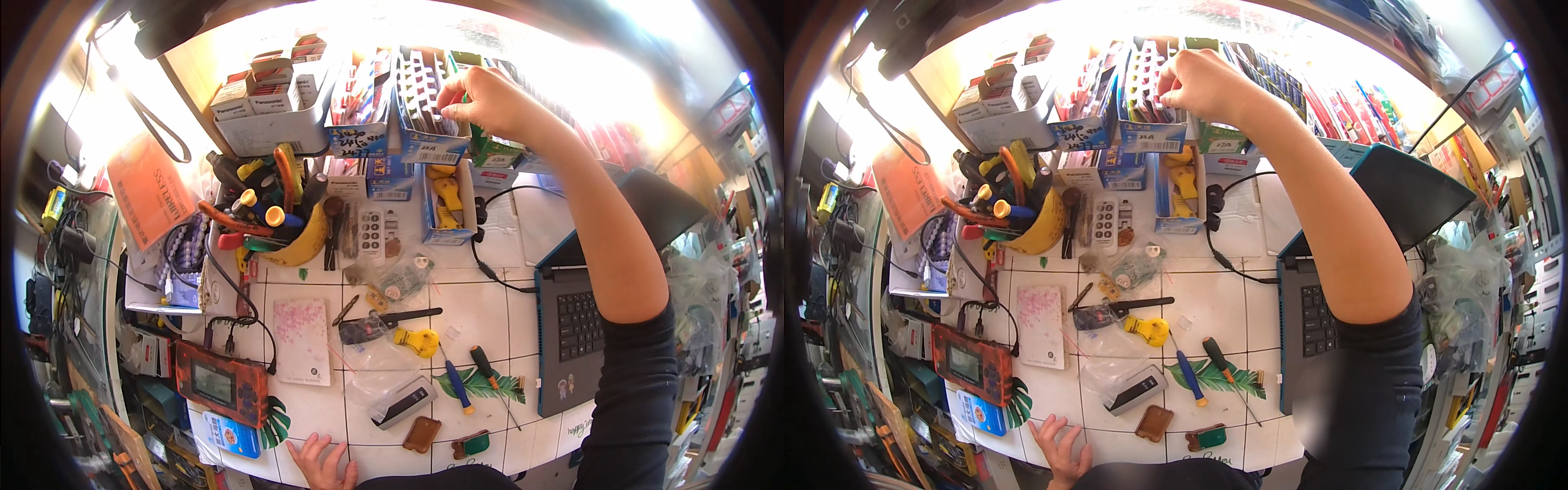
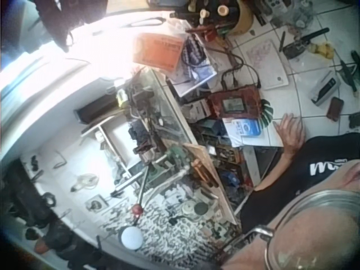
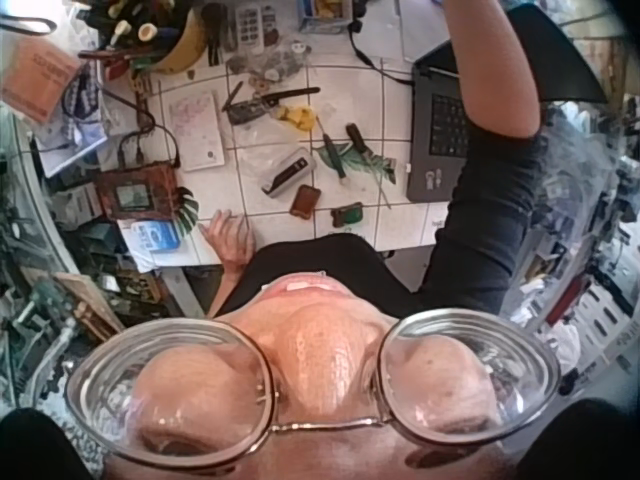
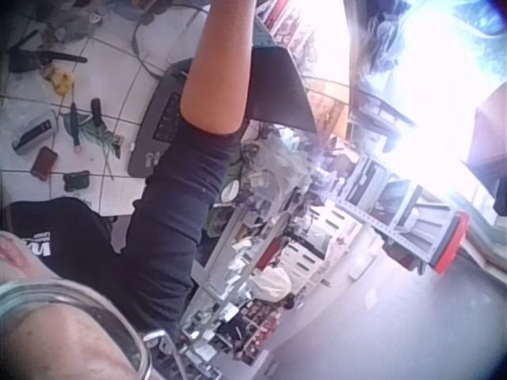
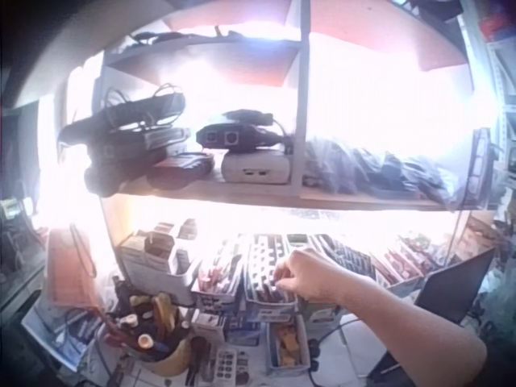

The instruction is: The person assembles a small electronic device by inserting a battery into a circuit board, placing it into a translucent green case, and securing the case with a screwdriver. They also retrieve a battery from a shelf and handle a small plastic bag during the process.

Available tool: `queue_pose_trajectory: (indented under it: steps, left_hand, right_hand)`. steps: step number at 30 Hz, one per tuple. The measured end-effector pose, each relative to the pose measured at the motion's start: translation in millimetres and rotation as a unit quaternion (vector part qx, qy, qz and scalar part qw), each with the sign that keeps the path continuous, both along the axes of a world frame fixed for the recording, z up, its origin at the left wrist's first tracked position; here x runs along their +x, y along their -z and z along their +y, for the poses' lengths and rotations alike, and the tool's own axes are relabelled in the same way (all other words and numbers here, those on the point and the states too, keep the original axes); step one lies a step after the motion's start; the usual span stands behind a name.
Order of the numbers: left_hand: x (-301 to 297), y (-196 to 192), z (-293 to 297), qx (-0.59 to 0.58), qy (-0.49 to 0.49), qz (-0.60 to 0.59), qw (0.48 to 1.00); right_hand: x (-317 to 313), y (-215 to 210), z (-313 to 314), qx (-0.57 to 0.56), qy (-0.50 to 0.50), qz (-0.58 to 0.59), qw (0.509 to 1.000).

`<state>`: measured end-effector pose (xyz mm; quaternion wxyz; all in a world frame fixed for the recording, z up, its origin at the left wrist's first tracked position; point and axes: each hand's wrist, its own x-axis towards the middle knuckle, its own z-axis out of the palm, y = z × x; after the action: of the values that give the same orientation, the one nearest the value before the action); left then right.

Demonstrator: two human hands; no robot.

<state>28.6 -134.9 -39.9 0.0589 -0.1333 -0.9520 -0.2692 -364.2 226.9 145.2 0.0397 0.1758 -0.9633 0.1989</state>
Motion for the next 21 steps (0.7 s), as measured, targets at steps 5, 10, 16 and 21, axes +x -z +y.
queue_pose_trajectory:
  steps: [5,10,16,21]
  left_hand:
    - [-7,-5,8,0.026,0.024,0.033,0.999]
    - [-8,-6,9,0.025,0.023,0.035,0.999]
    - [-7,-6,8,0.017,0.020,0.041,0.999]
    - [-8,-6,9,0.012,0.030,0.035,0.999]
  right_hand:
    - [-16,5,10,-0.053,-0.013,-0.010,0.998]
    - [-14,-1,7,-0.060,0.007,0.088,0.994]
    - [-9,1,4,-0.008,-0.010,0.029,0.999]
    - [1,-7,2,0.094,0.038,0.080,0.992]
